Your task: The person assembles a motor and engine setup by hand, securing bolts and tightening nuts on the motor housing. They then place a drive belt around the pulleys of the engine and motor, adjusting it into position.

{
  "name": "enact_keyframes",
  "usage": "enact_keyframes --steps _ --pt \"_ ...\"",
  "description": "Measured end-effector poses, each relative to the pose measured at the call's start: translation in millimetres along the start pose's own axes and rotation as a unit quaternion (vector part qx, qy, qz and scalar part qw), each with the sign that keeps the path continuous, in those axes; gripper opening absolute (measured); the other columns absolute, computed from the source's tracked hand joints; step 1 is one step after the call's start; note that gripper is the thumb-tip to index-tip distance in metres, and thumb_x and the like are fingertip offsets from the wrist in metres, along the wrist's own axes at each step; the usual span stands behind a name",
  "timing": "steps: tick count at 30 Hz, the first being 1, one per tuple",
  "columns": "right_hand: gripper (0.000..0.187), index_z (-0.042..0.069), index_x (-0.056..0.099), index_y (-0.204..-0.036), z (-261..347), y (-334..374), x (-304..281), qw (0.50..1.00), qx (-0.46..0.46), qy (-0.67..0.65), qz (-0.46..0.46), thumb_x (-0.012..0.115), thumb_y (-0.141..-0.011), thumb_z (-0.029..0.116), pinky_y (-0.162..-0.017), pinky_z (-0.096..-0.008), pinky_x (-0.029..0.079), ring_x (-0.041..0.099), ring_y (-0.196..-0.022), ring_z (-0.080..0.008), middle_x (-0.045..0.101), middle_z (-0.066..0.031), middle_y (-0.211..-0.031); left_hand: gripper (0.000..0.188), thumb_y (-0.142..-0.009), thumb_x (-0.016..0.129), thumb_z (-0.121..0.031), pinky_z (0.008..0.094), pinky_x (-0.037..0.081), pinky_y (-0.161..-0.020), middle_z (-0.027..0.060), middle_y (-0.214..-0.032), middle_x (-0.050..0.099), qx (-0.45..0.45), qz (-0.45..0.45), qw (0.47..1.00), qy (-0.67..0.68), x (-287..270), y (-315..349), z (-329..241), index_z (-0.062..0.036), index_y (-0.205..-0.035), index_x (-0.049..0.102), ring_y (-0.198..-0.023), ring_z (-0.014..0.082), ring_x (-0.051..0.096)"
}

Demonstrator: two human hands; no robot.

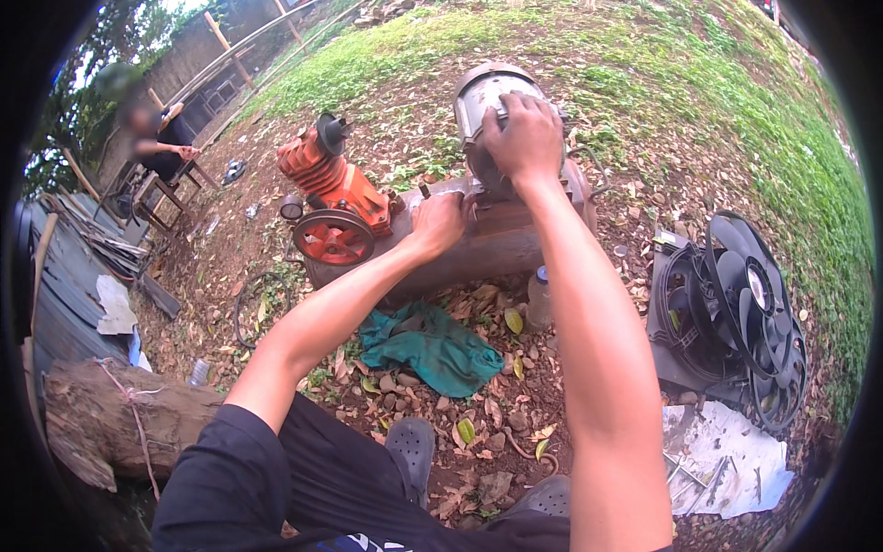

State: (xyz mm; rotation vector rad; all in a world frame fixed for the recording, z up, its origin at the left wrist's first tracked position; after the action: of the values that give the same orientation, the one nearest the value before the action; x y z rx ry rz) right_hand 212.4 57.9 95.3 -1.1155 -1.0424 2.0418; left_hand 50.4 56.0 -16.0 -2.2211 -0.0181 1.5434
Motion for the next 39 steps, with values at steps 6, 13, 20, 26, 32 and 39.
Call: enact_keyframes --steps 6,13,20,26,32,39 --pt "0.038 0.003 0.067 -0.109 5.9 -1.7 3.6 1.000 -0.009 -0.003 0.018 0.057 -0.088 0.032 -0.100 -0.0422 0.042 0.059 -0.111 -0.0323 0.066 -0.0156 -0.114 0.035 -0.097 0.047 -0.040 0.0430 0.050 -0.049 0.0130 -0.064 0.064 0.253 -0.057 0.956 -0.135 2.9 -18.8 40.0 -0.0102 -0.092 0.066 -0.057 0.0309 0.065" --pt "0.037 0.001 0.068 -0.106 11.0 -5.3 7.0 1.000 -0.022 -0.012 0.013 0.058 -0.087 0.031 -0.097 -0.0420 0.044 0.061 -0.107 -0.0337 0.067 -0.0168 -0.110 0.027 -0.099 0.041 -0.039 0.0415 0.049 -0.045 0.0096 -0.073 0.064 0.370 0.015 0.898 -0.236 5.5 -62.6 68.4 -0.0240 -0.121 0.045 -0.063 0.0283 0.067" --pt "0.037 0.001 0.068 -0.106 3.1 -2.2 2.6 1.000 -0.003 -0.013 0.019 0.059 -0.086 0.031 -0.099 -0.0424 0.042 0.060 -0.108 -0.0338 0.067 -0.0174 -0.110 0.028 -0.100 0.040 -0.041 0.0445 0.047 -0.045 0.0119 -0.061 0.061 0.334 0.046 0.924 -0.183 -12.0 -54.2 48.8 -0.0168 -0.110 0.050 -0.056 0.0334 0.063" --pt "0.037 0.002 0.068 -0.107 3.8 -3.1 -1.1 1.000 0.010 -0.010 0.023 0.058 -0.087 0.032 -0.101 -0.0432 0.040 0.059 -0.110 -0.0322 0.066 -0.0164 -0.112 0.036 -0.099 0.042 -0.033 0.0526 0.048 -0.054 0.0197 -0.062 0.061 0.170 0.015 0.983 -0.066 -27.7 -7.5 28.5 -0.0013 -0.092 0.057 -0.058 0.0389 0.063" --pt "0.037 0.002 0.068 -0.107 8.2 -2.2 2.9 1.000 -0.003 -0.018 0.007 0.059 -0.087 0.032 -0.100 -0.0417 0.041 0.059 -0.110 -0.0321 0.066 -0.0158 -0.112 0.039 -0.097 0.044 -0.033 0.0561 0.050 -0.069 0.0267 -0.075 0.065 0.022 0.086 0.996 0.015 -15.8 7.4 4.0 0.0030 -0.094 0.060 -0.074 0.0455 0.065" --pt "0.037 0.002 0.069 -0.105 1.5 -0.6 1.2 1.000 -0.004 -0.023 -0.003 0.058 -0.086 0.032 -0.099 -0.0417 0.041 0.060 -0.108 -0.0323 0.068 -0.0159 -0.107 0.044 -0.097 0.044 -0.035 0.0570 0.049 -0.075 0.0301 -0.080 0.065 -0.034 0.073 0.996 0.044 -8.0 12.8 -0.4 0.0039 -0.091 0.063 -0.080 0.0483 0.064"
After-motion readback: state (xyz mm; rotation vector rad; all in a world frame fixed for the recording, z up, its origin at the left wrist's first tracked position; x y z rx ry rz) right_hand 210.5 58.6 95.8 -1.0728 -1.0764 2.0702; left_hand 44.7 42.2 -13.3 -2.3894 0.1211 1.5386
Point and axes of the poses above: each hand's wrist, its own y-axis away from the middle knuckle, its own x-axis out of the palm, z = x × y, the point moved 4 cm from there along -y, towards the middle knuckle
